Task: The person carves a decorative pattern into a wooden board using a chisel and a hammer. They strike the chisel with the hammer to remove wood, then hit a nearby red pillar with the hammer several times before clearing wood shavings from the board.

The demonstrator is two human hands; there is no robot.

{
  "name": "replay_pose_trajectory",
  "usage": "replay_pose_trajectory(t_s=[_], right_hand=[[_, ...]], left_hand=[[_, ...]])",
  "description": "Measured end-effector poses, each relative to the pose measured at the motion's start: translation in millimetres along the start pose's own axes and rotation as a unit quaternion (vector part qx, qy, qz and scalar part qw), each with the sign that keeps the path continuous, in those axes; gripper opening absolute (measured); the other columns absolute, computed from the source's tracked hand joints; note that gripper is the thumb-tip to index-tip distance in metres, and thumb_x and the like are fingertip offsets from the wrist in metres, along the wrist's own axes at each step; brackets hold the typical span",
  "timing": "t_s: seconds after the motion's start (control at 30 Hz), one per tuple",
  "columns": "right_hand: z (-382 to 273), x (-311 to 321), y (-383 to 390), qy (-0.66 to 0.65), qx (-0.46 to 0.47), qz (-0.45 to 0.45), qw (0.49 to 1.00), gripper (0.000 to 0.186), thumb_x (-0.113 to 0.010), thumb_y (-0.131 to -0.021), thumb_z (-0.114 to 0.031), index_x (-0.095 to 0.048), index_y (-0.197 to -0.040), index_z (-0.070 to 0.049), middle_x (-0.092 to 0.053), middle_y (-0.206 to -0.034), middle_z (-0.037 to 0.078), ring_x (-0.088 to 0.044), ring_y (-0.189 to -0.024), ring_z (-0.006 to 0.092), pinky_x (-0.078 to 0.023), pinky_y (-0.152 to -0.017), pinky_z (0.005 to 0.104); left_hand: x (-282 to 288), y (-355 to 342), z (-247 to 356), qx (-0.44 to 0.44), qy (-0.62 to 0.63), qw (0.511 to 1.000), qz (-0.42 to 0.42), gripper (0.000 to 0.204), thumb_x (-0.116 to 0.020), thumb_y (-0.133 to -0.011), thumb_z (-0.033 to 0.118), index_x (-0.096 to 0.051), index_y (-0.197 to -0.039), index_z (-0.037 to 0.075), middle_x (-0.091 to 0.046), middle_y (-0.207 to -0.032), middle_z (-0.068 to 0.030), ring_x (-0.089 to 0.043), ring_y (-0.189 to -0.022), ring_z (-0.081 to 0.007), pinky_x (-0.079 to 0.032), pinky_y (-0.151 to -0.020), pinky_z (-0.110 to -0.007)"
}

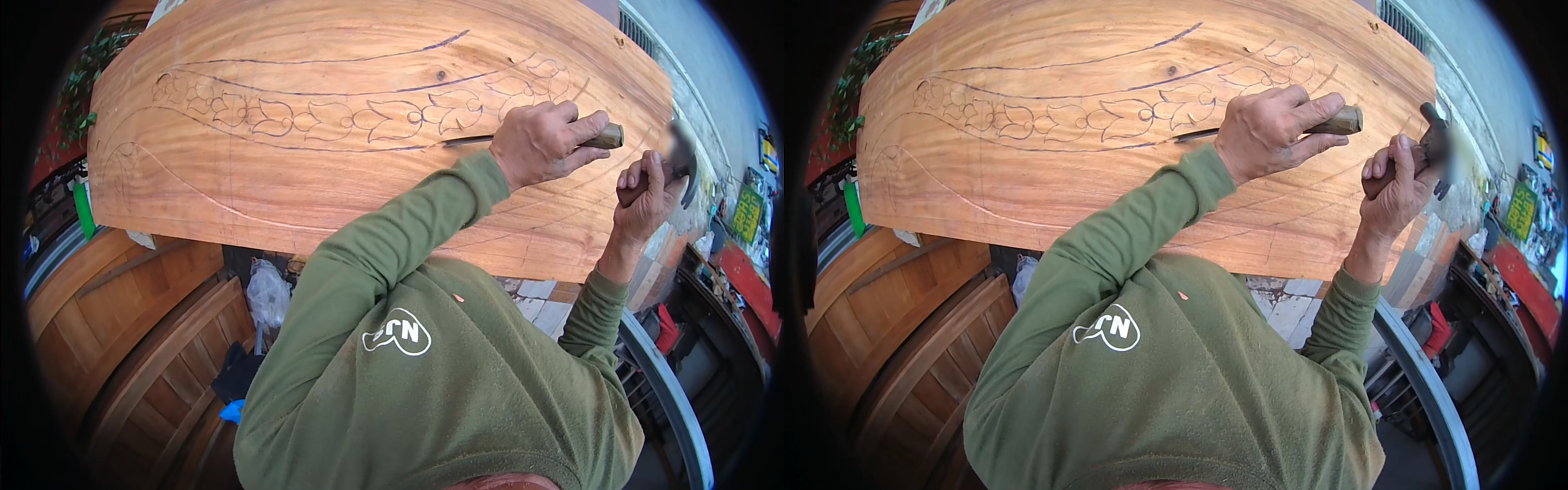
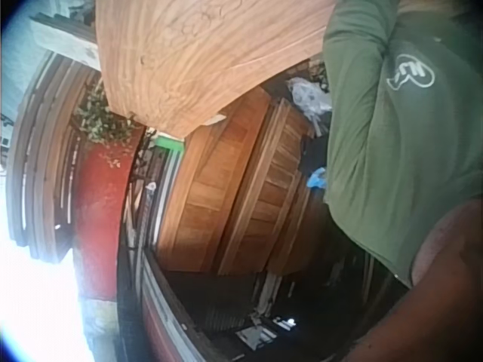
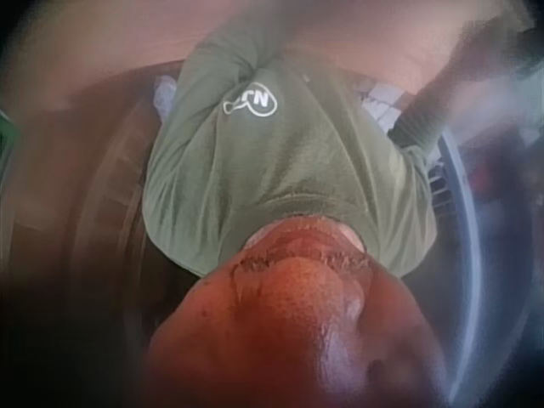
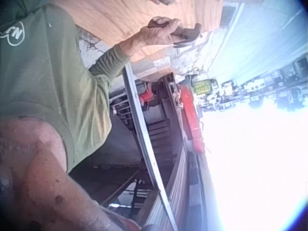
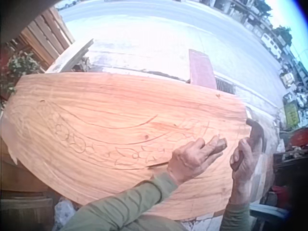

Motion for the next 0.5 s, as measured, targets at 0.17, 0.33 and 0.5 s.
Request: replay_pose_trajectory(t_s=[0.17,0.33,0.5], right_hand=[[37,-16,14,0.209,-0.062,-0.148,0.965,0.032,-0.072,-0.104,-0.007,-0.062,-0.134,-0.005,-0.062,-0.091,0.002,-0.052,-0.061,0.0064,-0.038,-0.049,0.0226],[15,-3,-15,0.033,-0.024,0.015,0.999,0.036,-0.073,-0.102,-0.004,-0.061,-0.137,-0.002,-0.059,-0.081,0.001,-0.049,-0.056,0.0074,-0.040,-0.048,0.0225],[47,-21,26,0.178,-0.059,-0.146,0.971,0.070,-0.070,-0.104,-0.002,-0.039,-0.167,-0.008,-0.056,-0.089,-0.004,-0.047,-0.064,0.0037,-0.040,-0.051,0.0222]], left_hand=[[8,-1,-4,0.012,-0.005,0.999,0.033,0.048,-0.085,-0.086,0.049,-0.076,-0.127,0.025,-0.064,-0.077,-0.0002,-0.068,-0.066,-0.0199,-0.056,-0.054,-0.034],[9,0,-6,0.015,-0.013,0.999,0.033,0.049,-0.085,-0.086,0.049,-0.077,-0.127,0.025,-0.065,-0.078,0.0002,-0.068,-0.065,-0.0190,-0.056,-0.054,-0.034],[6,3,-2,-0.009,-0.006,1.000,0.015,0.049,-0.086,-0.086,0.049,-0.077,-0.127,0.025,-0.066,-0.078,0.0003,-0.067,-0.064,-0.0185,-0.056,-0.053,-0.033]])
Point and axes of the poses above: each hand's wrist, its own y-axis away from the middle knuckle, its own x-axis out of the back of the hand, z = x × y, the point moved 8 cm from there along -y, towards the middle knuckle
